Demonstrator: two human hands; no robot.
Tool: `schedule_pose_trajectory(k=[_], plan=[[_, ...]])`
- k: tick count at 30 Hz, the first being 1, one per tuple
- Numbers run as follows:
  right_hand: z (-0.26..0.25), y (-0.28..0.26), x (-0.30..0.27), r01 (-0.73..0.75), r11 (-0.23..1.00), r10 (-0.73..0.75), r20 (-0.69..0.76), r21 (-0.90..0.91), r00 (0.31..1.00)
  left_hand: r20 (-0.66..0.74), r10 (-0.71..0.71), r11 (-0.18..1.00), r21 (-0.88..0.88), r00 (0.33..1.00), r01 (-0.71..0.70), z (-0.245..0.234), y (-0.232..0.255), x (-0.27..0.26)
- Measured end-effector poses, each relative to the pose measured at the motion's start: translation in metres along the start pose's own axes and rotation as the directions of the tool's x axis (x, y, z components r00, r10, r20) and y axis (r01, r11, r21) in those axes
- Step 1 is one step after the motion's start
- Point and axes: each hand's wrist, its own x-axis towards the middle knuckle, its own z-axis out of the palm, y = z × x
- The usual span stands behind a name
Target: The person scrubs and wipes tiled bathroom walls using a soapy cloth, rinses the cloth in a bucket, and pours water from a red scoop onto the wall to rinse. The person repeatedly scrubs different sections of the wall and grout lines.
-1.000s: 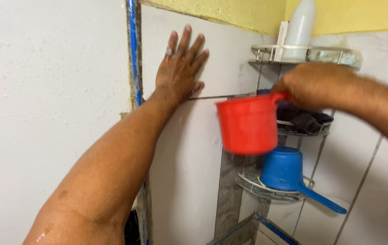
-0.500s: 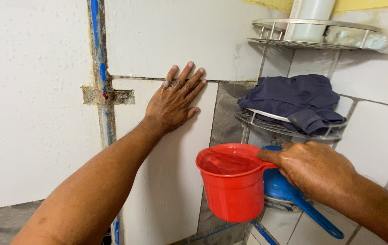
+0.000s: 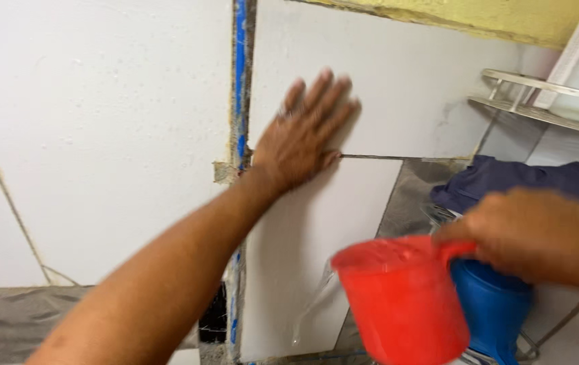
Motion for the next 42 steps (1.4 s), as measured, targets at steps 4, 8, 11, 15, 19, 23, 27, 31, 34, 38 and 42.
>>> schedule_pose_trajectory(k=[4, 8, 11, 15, 19, 23, 27, 31, 34, 38, 42], plan=[[-0.084, 0.056, 0.031, -0.026, 0.996, -0.010, -0.407, -0.084, 0.913, -0.091, -0.187, 0.982, -0.015, 0.978, 0.186, -0.041, -0.053, 0.028], [-0.115, 0.098, 0.066, -0.102, 0.995, 0.071, -0.600, -0.017, 0.796, -0.120, -0.293, 0.955, -0.086, 0.948, 0.285, -0.057, -0.070, 0.034], [-0.121, 0.110, 0.079, -0.109, 0.994, 0.079, -0.684, 0.000, 0.725, -0.105, -0.197, 0.978, 0.054, 0.975, 0.204, -0.047, -0.067, 0.010], [-0.106, 0.075, 0.071, 0.050, 0.994, -0.105, -0.818, -0.093, 0.566, -0.069, -0.148, 0.987, -0.067, 0.987, 0.143, -0.021, -0.058, -0.025], [-0.067, 0.014, 0.035, -0.277, 0.954, 0.218, -0.368, -0.115, 0.904, 0.006, -0.074, 0.993, -0.094, 0.997, 0.074, 0.000, -0.033, -0.084], [-0.027, -0.029, 0.015, -0.207, 0.970, 0.148, -0.372, -0.125, 0.916, 0.169, -0.043, 0.996, 0.085, 0.985, 0.028, 0.002, -0.021, -0.136], [-0.016, -0.037, 0.034, -0.076, 0.991, 0.055, -0.181, -0.107, 0.982, 0.151, -0.120, 0.990, -0.062, 0.981, 0.130, -0.008, -0.048, -0.148], [-0.055, -0.020, 0.077, 0.077, 0.979, -0.073, 0.024, -0.190, 0.997, -0.118, -0.294, 0.955, 0.001, 0.948, 0.297, -0.036, -0.105, -0.109], [-0.114, 0.003, 0.111, 0.285, 0.950, -0.308, -0.246, -0.126, 0.919, -0.244, -0.347, 0.923, 0.085, 0.906, 0.377, -0.061, -0.142, -0.074], [-0.163, 0.008, 0.130, 0.068, 0.992, -0.094, -0.277, -0.102, 0.956, -0.037, -0.438, 0.898, 0.038, 0.898, 0.439, -0.082, -0.173, -0.062], [-0.164, -0.019, 0.110, -0.043, 0.999, 0.030, -0.405, -0.023, 0.914, -0.032, -0.373, 0.923, 0.094, 0.927, 0.374, -0.082, -0.184, -0.080]])
